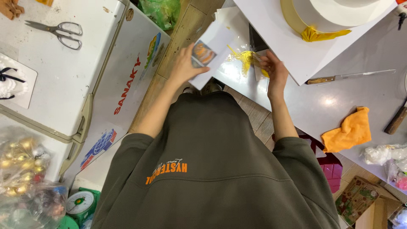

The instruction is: The person assembles yellow paper flower petals onto a thin stick using a hot glue gun. They then handle and shape a gold-colored wire cake topper, bending its components into a decorative form. The person works at a cluttered counter with various craft supplies and a tiered cake base nearby.

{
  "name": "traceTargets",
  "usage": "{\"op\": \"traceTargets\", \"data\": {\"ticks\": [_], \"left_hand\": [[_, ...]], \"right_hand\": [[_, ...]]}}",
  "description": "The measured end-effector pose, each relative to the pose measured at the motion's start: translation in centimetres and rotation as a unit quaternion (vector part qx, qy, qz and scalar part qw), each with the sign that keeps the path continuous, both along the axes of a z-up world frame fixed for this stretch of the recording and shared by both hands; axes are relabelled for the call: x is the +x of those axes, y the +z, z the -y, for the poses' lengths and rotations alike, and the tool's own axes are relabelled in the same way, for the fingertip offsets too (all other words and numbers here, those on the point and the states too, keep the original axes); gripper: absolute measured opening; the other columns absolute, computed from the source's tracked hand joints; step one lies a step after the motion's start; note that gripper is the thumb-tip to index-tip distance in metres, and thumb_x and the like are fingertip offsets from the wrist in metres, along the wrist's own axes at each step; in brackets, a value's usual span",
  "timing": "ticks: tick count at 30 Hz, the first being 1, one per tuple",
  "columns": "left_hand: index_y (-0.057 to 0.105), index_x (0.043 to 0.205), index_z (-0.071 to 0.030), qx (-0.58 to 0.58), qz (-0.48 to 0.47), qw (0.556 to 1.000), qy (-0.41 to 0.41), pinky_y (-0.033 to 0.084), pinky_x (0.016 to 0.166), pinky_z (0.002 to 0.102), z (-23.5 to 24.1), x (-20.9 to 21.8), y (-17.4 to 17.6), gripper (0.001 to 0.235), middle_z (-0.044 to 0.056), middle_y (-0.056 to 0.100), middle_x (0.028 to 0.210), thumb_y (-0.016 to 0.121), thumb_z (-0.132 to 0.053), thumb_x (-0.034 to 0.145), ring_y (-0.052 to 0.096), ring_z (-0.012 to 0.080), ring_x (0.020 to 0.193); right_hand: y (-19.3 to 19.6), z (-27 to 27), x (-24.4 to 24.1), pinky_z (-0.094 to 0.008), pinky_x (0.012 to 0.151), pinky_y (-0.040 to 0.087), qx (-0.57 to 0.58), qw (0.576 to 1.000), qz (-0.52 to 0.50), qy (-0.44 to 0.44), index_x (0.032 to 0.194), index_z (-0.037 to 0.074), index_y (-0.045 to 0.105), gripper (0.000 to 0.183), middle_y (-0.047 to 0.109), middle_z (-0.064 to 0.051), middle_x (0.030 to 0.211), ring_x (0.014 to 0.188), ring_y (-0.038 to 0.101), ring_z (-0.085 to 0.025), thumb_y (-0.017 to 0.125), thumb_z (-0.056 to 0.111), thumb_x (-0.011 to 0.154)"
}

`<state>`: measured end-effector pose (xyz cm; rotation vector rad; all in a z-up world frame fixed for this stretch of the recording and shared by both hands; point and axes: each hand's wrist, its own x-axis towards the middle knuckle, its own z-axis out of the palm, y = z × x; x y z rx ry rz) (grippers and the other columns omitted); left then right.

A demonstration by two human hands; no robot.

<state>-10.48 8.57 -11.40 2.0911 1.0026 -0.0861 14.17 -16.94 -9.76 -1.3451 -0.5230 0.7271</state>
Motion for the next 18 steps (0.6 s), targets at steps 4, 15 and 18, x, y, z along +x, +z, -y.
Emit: {"op": "traceTargets", "data": {"ticks": [4,15,18], "left_hand": [[0.031,0.157,-0.004,0.037,0.047,0.997,-0.051,0.036,0.115,0.059,1.2,2.7,-0.5,0.127,0.026,0.034,0.158,0.088,-0.073,0.067,0.038,0.0435,0.144],[0.015,0.166,-0.015,-0.222,0.243,0.933,-0.147,0.049,0.116,0.047,4.2,10.4,4.2,0.1,0.017,0.036,0.165,0.071,-0.053,0.093,0.055,0.0276,0.144],[0.013,0.168,-0.015,-0.162,0.226,0.94,-0.199,0.047,0.12,0.046,5.6,11.3,5.2,0.097,0.014,0.032,0.17,0.071,-0.053,0.099,0.059,0.0265,0.139]], "right_hand": [[-0.3,0.9,0.6,-0.033,0.097,0.052,0.012,0.997,-0.074,-0.037,0.139,-0.01,0.061,0.075,0.072,-0.013,0.119,0.104,0.064,-0.018,0.033,0.054,0.109],[-1.4,4.8,3.4,-0.029,0.073,0.055,0.011,0.968,-0.105,-0.226,0.116,0.005,0.059,0.035,0.071,-0.012,0.1,0.076,0.063,-0.015,0.053,0.039,0.109],[-1.8,4.6,4.7,-0.029,0.07,0.054,-0.003,0.965,-0.08,-0.25,0.11,0.01,0.052,0.026,0.07,-0.012,0.096,0.072,0.062,-0.014,0.058,0.034,0.111]]}}
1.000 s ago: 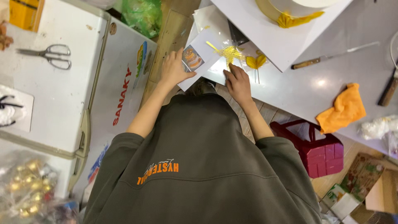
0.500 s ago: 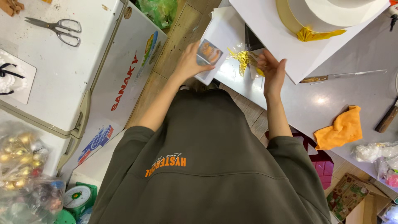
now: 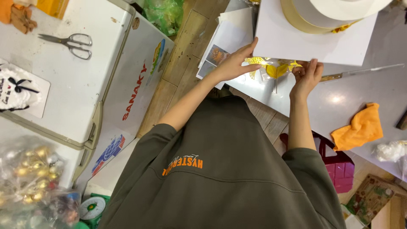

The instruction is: The person assembles yellow paper flower petals onto a thin stick using a hot glue gun. They then handle and shape a gold-colored wire cake topper, bending its components into a decorative form. The person works at a cluttered counter with various craft supplies and a tiered cake base nearby.

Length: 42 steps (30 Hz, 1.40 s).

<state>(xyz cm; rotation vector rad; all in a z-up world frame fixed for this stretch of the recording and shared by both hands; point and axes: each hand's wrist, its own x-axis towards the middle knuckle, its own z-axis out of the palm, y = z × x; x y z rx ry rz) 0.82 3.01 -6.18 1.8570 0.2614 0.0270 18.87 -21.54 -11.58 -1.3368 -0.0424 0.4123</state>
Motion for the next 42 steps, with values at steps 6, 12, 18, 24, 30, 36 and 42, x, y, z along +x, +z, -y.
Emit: {"op": "traceTargets", "data": {"ticks": [6,12,18,24,30,36,42], "left_hand": [[0.022,0.163,-0.015,0.35,0.001,0.936,-0.046,0.046,0.104,0.051,0.4,0.9,2.0,0.085,0.012,0.039,0.161,0.069,-0.046,0.099,0.051,0.0375,0.135],[0.045,0.155,-0.024,0.285,-0.187,0.936,-0.09,0.045,0.113,0.054,-3.0,-1.1,-0.3,0.056,0.009,0.057,0.15,0.067,-0.046,0.108,0.057,0.0282,0.137],[0.011,0.162,-0.021,0.089,-0.03,0.996,0.003,0.036,0.115,0.061,-3.4,-1.5,-2.2,0.102,0.014,0.028,0.166,0.081,-0.028,0.088,0.045,0.0349,0.144],[0.013,0.169,-0.028,0.06,0.038,0.997,0.019,0.046,0.119,0.055,-5.0,0.3,-0.4,0.093,0.018,0.013,0.178,0.079,-0.021,0.104,0.027,0.0393,0.16],[0.001,0.167,-0.022,-0.028,-0.153,0.984,0.092,0.031,0.116,0.058,-0.6,-1.1,-1.7,0.11,0.015,0.037,0.166,0.078,-0.032,0.09,0.038,0.0382,0.148],[0.027,0.159,-0.005,0.261,-0.015,0.957,-0.128,0.018,0.123,0.057,6.0,-1.7,-4.9,0.094,0.026,0.021,0.166,0.08,-0.032,0.086,0.014,0.044,0.155],[0.033,0.157,-0.006,0.323,-0.038,0.936,-0.132,0.012,0.125,0.058,7.8,-2.4,-5.9,0.087,0.021,0.023,0.166,0.077,-0.03,0.085,0.011,0.0413,0.155]], "right_hand": [[-0.2,1.9,1.4,-0.031,0.072,0.059,-0.061,0.997,0.033,0.023,0.109,0.007,0.056,0.026,0.069,-0.009,0.098,0.08,0.069,-0.015,0.059,0.033,0.112],[-0.3,2.6,-3.2,-0.039,0.073,0.054,-0.415,0.847,0.307,0.125,0.099,0.005,0.072,0.021,0.072,-0.011,0.097,0.083,0.069,-0.025,0.075,0.026,0.097],[-1.0,3.4,-7.3,-0.046,0.068,0.049,-0.491,0.804,0.297,0.155,0.087,0.005,0.066,0.028,0.065,-0.01,0.086,0.079,0.062,-0.032,0.084,0.027,0.087],[0.3,7.4,-5.4,-0.046,0.076,0.049,-0.483,0.79,0.33,0.184,0.088,0.005,0.07,0.035,0.065,-0.012,0.089,0.089,0.061,-0.034,0.09,0.032,0.077],[-1.1,4.2,0.7,-0.044,0.096,0.049,-0.458,0.806,0.365,0.082,0.122,0.006,0.07,0.055,0.067,-0.014,0.121,0.113,0.06,-0.035,0.093,0.035,0.081],[-5.2,-0.2,4.4,-0.043,0.093,0.053,-0.507,0.765,0.397,-0.025,0.124,0.013,0.069,0.055,0.071,-0.007,0.121,0.109,0.067,-0.029,0.09,0.038,0.081],[-3.5,4.9,7.3,-0.036,0.073,0.055,-0.212,0.969,-0.115,0.054,0.131,0.01,0.063,0.037,0.068,-0.008,0.116,0.097,0.066,-0.023,0.07,0.029,0.1]]}}
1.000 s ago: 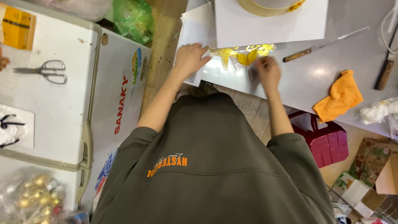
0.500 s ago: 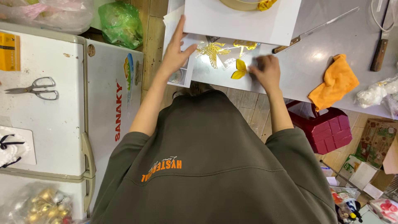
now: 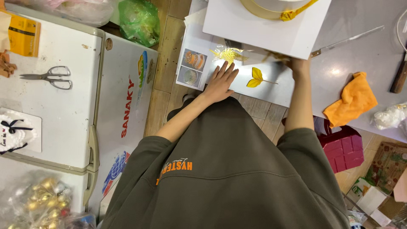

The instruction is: The person assembles yellow paper flower petals onto a thin stick using a hot glue gun. They then handle and shape a gold-colored wire cake topper, bending its components into a decorative form. The person works at a cluttered counter with various craft supplies and a tiered cake base nearby.

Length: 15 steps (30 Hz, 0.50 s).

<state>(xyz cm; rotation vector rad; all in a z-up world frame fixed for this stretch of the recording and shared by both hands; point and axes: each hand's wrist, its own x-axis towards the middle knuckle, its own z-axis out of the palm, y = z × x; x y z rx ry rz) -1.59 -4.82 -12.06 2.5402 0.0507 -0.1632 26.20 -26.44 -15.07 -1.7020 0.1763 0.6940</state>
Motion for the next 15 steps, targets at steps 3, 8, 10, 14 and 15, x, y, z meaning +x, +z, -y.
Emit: {"op": "traceTargets", "data": {"ticks": [3,8,10,14,15], "left_hand": [[0.038,0.155,-0.008,-0.033,0.035,0.999,0.014,0.014,0.126,0.056,-0.5,-0.1,-0.1,0.079,0.02,0.024,0.167,0.075,-0.029,0.088,0.014,0.0393,0.156],[0.053,0.145,-0.015,-0.149,0.1,0.981,0.076,0.035,0.123,0.046,-0.4,-2.1,2.1,0.049,0.011,0.048,0.16,0.069,-0.031,0.102,0.044,0.0323,0.149],[0.05,0.146,-0.014,-0.267,0.048,0.954,0.129,0.046,0.113,0.041,-0.4,-3.2,3.3,0.053,0.01,0.053,0.155,0.069,-0.032,0.1,0.056,0.0296,0.134],[0.043,0.157,-0.009,-0.447,0.009,0.879,0.163,0.053,0.105,0.039,-0.8,-5.4,2.5,0.061,0.012,0.06,0.148,0.062,-0.026,0.102,0.064,0.0251,0.122],[0.044,0.16,-0.008,-0.463,0.042,0.873,0.151,0.052,0.109,0.039,-1.1,-5.7,2.1,0.056,0.012,0.064,0.147,0.058,-0.023,0.108,0.064,0.0238,0.127]], "right_hand": [[1.7,6.2,-2.9,-0.036,0.083,0.058,0.006,0.999,0.026,-0.026,0.13,0.013,0.059,0.036,0.069,-0.005,0.12,0.111,0.068,-0.017,0.071,0.016,0.097],[4.1,9.8,-12.8,-0.053,0.095,0.048,0.063,0.992,-0.083,-0.07,0.14,0.009,0.052,0.046,0.067,-0.005,0.129,0.118,0.065,-0.02,0.067,0.009,0.097],[3.0,9.6,-16.7,-0.05,0.099,0.047,0.133,0.987,-0.08,-0.03,0.145,0.003,0.048,0.052,0.066,-0.009,0.127,0.116,0.063,-0.024,0.068,0.005,0.097],[2.4,5.3,-20.2,-0.038,0.104,0.056,0.178,0.977,-0.113,0.038,0.14,0.0,0.046,0.05,0.067,-0.012,0.129,0.117,0.066,-0.024,0.066,0.002,0.094],[2.8,3.9,-20.5,-0.039,0.102,0.056,0.204,0.971,-0.121,0.04,0.141,-0.001,0.047,0.048,0.066,-0.012,0.129,0.116,0.066,-0.024,0.065,0.004,0.097]]}}
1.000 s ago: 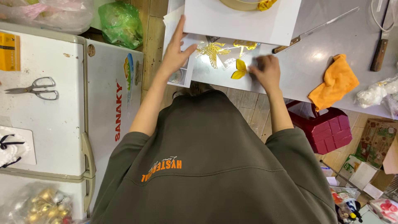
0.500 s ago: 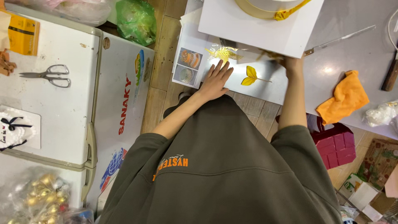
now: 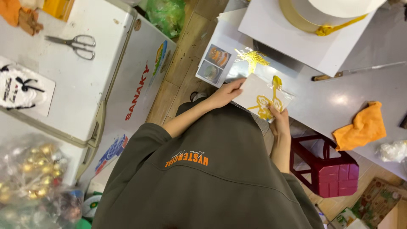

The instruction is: The person assembles yellow paper flower petals onto a thin stick using a hot glue gun. They then handle and shape a gold-colored wire cake topper, bending its components into a decorative form. The person works at a cluttered counter with various craft supplies and a tiered cake base nearby.

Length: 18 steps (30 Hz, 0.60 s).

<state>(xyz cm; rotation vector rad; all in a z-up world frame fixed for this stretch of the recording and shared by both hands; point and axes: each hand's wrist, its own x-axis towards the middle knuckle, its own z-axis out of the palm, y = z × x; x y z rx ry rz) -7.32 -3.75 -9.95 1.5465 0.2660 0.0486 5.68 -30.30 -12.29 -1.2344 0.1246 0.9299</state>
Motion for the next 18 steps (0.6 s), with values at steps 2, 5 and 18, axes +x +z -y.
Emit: {"op": "traceTargets", "data": {"ticks": [2,5,18], "left_hand": [[0.044,0.156,-0.006,0.036,0.024,0.997,0.061,0.052,0.106,0.04,-1.4,-1.3,0.4,0.059,0.013,0.06,0.147,0.067,-0.015,0.101,0.063,0.0249,0.127],[0.047,0.135,-0.008,-0.024,0.115,0.982,0.148,0.059,0.103,0.038,-5.1,-3.4,3.7,0.053,0.012,0.037,0.158,0.074,-0.002,0.089,0.056,0.0235,0.133],[0.079,0.117,-0.009,0.101,-0.033,0.944,0.312,0.055,0.098,0.032,-11.7,-18.3,7.0,0.026,0.005,0.079,0.116,0.069,-0.001,0.095,0.072,0.0177,0.109]], "right_hand": [[1.0,-3.3,0.1,-0.04,0.099,0.057,0.051,0.999,-0.019,0.001,0.142,-0.004,0.049,0.043,0.064,-0.014,0.131,0.115,0.067,-0.024,0.062,0.007,0.102],[2.7,-8.9,1.7,-0.041,0.101,0.055,0.067,0.996,-0.034,0.055,0.143,-0.001,0.048,0.044,0.062,-0.014,0.135,0.119,0.065,-0.023,0.053,0.025,0.107],[2.4,-28.3,-7.7,-0.031,0.066,0.043,-0.004,0.929,0.237,0.283,0.107,0.001,0.067,0.057,0.055,-0.008,0.086,0.079,0.053,-0.017,0.049,0.055,0.113]]}}
